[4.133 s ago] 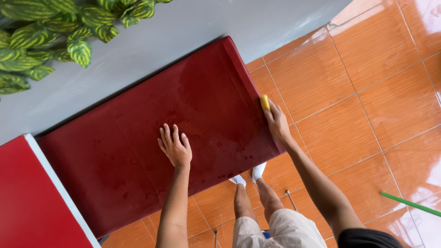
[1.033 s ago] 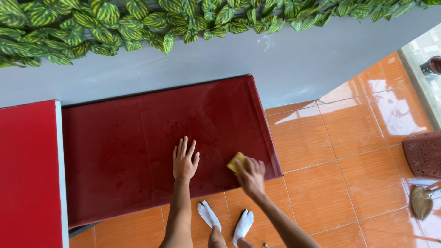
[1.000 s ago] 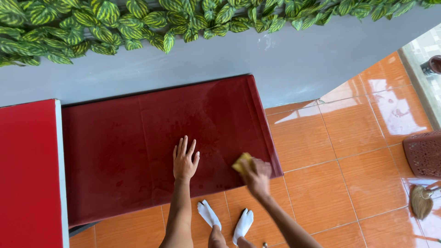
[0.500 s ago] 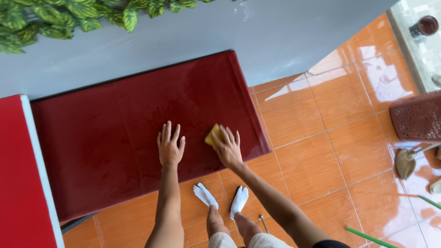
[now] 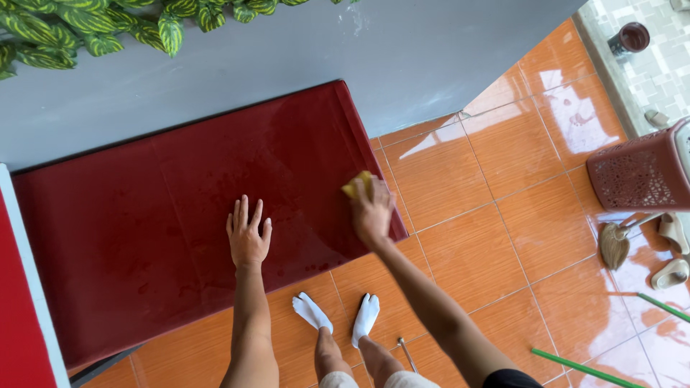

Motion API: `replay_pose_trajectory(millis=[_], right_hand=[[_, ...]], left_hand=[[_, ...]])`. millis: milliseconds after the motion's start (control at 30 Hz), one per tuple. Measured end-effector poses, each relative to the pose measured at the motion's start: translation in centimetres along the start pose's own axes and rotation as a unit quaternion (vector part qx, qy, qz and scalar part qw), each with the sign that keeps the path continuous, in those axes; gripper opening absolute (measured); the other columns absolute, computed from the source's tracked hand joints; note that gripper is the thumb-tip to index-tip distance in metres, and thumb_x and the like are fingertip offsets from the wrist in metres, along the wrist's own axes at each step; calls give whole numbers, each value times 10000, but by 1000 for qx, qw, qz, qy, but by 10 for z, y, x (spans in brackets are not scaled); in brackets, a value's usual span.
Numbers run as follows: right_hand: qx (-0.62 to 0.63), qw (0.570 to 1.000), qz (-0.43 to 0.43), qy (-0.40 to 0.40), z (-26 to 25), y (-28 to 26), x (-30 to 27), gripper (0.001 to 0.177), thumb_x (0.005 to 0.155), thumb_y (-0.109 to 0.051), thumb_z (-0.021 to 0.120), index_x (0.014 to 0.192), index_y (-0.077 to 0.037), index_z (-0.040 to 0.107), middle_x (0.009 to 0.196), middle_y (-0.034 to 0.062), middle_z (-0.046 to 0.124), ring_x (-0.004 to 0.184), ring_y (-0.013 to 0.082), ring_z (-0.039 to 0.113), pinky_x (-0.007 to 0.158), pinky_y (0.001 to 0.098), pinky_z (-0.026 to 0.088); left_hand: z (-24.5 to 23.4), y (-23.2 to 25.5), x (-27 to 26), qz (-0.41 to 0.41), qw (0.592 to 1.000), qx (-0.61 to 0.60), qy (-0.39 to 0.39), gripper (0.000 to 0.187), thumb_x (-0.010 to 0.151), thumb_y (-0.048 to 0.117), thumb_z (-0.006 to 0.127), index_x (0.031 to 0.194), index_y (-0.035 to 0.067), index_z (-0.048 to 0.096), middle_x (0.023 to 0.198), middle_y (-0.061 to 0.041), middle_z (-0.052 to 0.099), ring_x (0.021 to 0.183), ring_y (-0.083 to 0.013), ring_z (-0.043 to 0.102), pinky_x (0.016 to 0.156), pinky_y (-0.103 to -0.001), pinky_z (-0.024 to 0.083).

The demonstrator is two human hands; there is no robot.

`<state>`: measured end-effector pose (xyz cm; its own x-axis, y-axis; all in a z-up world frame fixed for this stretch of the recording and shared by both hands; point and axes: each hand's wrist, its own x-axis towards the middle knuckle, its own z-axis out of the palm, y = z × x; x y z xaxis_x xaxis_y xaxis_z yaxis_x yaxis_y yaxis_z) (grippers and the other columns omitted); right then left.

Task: The person cleans the surface of a table by wiping it down with a sponge by hand.

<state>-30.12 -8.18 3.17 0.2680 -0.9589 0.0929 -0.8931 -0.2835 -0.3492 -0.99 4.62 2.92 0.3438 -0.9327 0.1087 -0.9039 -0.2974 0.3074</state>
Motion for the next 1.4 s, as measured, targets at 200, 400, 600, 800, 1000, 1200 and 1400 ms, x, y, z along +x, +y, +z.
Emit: replay_pose_trajectory(millis=[200, 400, 600, 800, 1000, 1200, 1400], right_hand=[[56, 982, -179, -29, 2, -54, -73, 545, 979, -288, 644, 1498, -179, 520, 1572, 248, 391, 1440, 474, 362, 1160, 703, 220], [-10, 993, -116, -2, -15, 23, -85, 497, 956, -313, 682, 1434, -227, 573, 1509, 161, 443, 1404, 399, 408, 1125, 670, 307], [-30, 997, -69, 12, 11, 31, 23, 578, 1008, -270, 547, 1552, -121, 422, 1715, 186, 175, 1570, 440, 170, 1223, 712, 140], [-19, 992, -96, -74, 40, -76, 41, 586, 995, -228, 603, 1550, -183, 422, 1671, 164, 231, 1539, 392, 276, 1190, 640, 298], [22, 959, -270, -82, 1, -50, -22, 551, 916, -218, 665, 1447, -236, 516, 1585, 176, 336, 1418, 390, 375, 1040, 667, 416], [-27, 984, -174, -5, 1, 23, 50, 481, 1051, -203, 568, 1530, -210, 521, 1612, 260, 380, 1474, 479, 337, 1143, 676, 365], [24, 999, -34, -15, 23, -55, 151, 448, 984, -219, 640, 1428, -195, 588, 1593, 202, 361, 1470, 466, 352, 1090, 604, 449]], left_hand=[[0, -1, 1, 6, 1000, 9, -2, 505, 1027, 403, 517, 1511, 261, 523, 1668, -88, 340, 1532, -274, 317, 1251, -499, 251], [6, -7, 2, 12, 999, 30, 1, 493, 1047, 440, 500, 1515, 284, 500, 1683, -66, 310, 1545, -253, 313, 1264, -480, 254], [13, -10, -1, -8, 1000, 18, -10, 472, 1091, 398, 446, 1550, 291, 479, 1696, -43, 303, 1544, -239, 306, 1267, -481, 256], [10, -10, -1, -12, 999, 25, -18, 507, 1078, 400, 435, 1563, 252, 440, 1689, -71, 275, 1536, -250, 293, 1258, -470, 250], [3, -5, 0, -25, 999, 23, -32, 510, 1070, 393, 440, 1563, 265, 437, 1687, -66, 280, 1536, -244, 294, 1257, -473, 250], [6, -7, 4, -14, 999, 31, -34, 518, 1064, 383, 456, 1565, 253, 439, 1687, -84, 277, 1541, -258, 285, 1251, -484, 250], [4, -5, 5, -14, 999, 31, -32, 517, 1050, 368, 467, 1554, 250, 456, 1689, -91, 281, 1543, -264, 293, 1245, -489, 263]])
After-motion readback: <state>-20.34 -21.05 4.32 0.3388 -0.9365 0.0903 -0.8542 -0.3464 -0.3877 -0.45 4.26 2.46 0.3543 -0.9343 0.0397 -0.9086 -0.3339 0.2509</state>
